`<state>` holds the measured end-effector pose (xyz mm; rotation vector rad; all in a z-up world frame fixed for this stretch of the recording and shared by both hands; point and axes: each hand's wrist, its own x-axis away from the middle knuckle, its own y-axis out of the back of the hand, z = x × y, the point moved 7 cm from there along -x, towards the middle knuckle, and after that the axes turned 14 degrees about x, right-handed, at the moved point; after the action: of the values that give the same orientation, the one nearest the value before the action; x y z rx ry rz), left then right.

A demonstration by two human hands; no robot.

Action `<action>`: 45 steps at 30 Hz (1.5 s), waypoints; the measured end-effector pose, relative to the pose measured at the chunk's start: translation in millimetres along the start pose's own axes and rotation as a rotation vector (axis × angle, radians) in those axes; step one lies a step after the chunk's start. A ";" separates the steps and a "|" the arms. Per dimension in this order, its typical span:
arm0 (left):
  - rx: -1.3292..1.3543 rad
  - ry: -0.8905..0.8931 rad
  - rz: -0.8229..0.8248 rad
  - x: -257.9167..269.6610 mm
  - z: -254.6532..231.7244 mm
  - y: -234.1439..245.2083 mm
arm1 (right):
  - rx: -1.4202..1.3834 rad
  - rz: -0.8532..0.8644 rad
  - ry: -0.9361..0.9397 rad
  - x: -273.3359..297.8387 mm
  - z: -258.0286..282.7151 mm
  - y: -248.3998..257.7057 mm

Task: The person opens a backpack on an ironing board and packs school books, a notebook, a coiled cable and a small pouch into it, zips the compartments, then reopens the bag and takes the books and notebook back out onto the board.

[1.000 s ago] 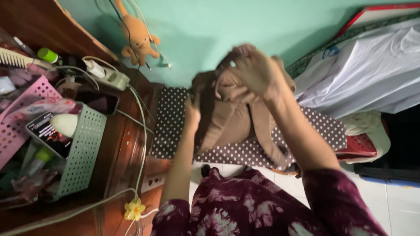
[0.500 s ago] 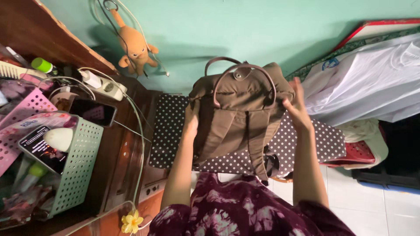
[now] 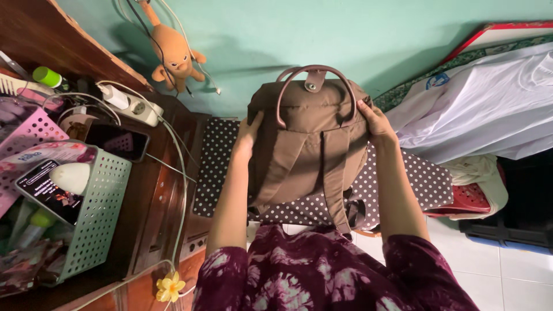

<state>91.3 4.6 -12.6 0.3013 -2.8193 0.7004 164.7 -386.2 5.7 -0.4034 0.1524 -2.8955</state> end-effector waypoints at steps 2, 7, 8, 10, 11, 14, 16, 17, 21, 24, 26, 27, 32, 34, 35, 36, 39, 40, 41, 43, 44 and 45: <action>0.016 -0.073 -0.041 -2.9 -1.2 2.3 | -0.032 -0.022 0.040 14.2 10.3 -5.7; 0.137 -0.366 -0.174 7.1 -16.7 24.6 | -0.084 0.069 0.224 36.7 49.8 -37.9; 0.236 -0.479 -0.068 14.4 -30.3 23.4 | -0.079 0.100 0.256 32.7 58.9 -44.3; 0.244 -0.608 -0.026 36.7 -54.7 21.9 | -0.067 0.158 0.310 19.5 73.8 -57.4; 0.107 -0.634 -0.058 53.9 -65.9 20.6 | -0.063 0.186 0.331 10.6 78.6 -64.7; -0.289 -0.759 -0.094 119.1 -97.4 0.6 | -0.052 0.248 0.325 -16.6 80.6 -83.3; -0.521 -0.919 -0.058 158.3 -112.0 -23.9 | 0.050 0.290 0.275 -35.9 74.7 -96.4; -0.618 -0.972 -0.050 170.9 -113.6 -37.2 | 0.152 0.315 0.240 -45.9 72.1 -101.8; -0.774 -1.032 0.093 195.0 -104.8 -70.2 | -0.054 0.485 0.163 -47.4 48.8 -119.9; -0.753 -0.907 0.313 209.1 -68.3 -102.0 | 0.546 0.393 0.455 -48.7 48.3 -108.0; -0.901 -0.933 0.416 224.0 -32.8 -127.3 | 0.497 0.445 0.410 -42.3 36.5 -89.5; -0.987 -0.974 0.455 223.6 -19.6 -140.7 | 0.473 0.464 0.402 -42.0 38.1 -77.9; -1.307 -0.920 0.827 218.0 65.7 -190.2 | 0.125 0.111 -0.125 28.1 -18.6 33.8; -1.376 -0.955 0.925 217.3 97.9 -197.5 | -0.022 0.152 -0.297 64.6 -50.3 51.8; -1.338 -0.951 0.957 219.3 110.0 -196.2 | -0.100 0.175 -0.380 80.9 -67.5 57.3; -1.300 -0.947 0.989 223.3 121.6 -194.2 | 0.167 0.134 -0.336 93.8 -80.5 69.3; -1.367 -0.885 1.042 222.2 153.2 -188.8 | 0.541 0.036 -0.181 121.4 -116.8 92.2; -1.418 -0.853 1.052 221.8 161.9 -186.2 | 0.385 0.020 -0.120 125.9 -130.2 94.4; -1.413 -0.819 1.077 222.3 166.3 -182.3 | 0.229 0.007 -0.057 126.6 -141.3 97.8; -1.406 -0.755 1.122 221.1 169.5 -180.2 | 0.599 -0.037 -0.123 123.3 -166.1 113.9; -1.310 -0.633 1.162 219.1 168.2 -180.7 | 0.785 -0.057 -0.153 119.3 -173.3 121.3; -1.213 -0.514 1.189 214.7 164.4 -182.5 | 0.759 -0.101 -0.172 110.9 -173.7 131.1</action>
<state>-94.9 -263.2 -19.1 -1.6062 -2.9665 -1.1844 37.4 -525.9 -149.1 -0.5075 -0.9771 -2.7153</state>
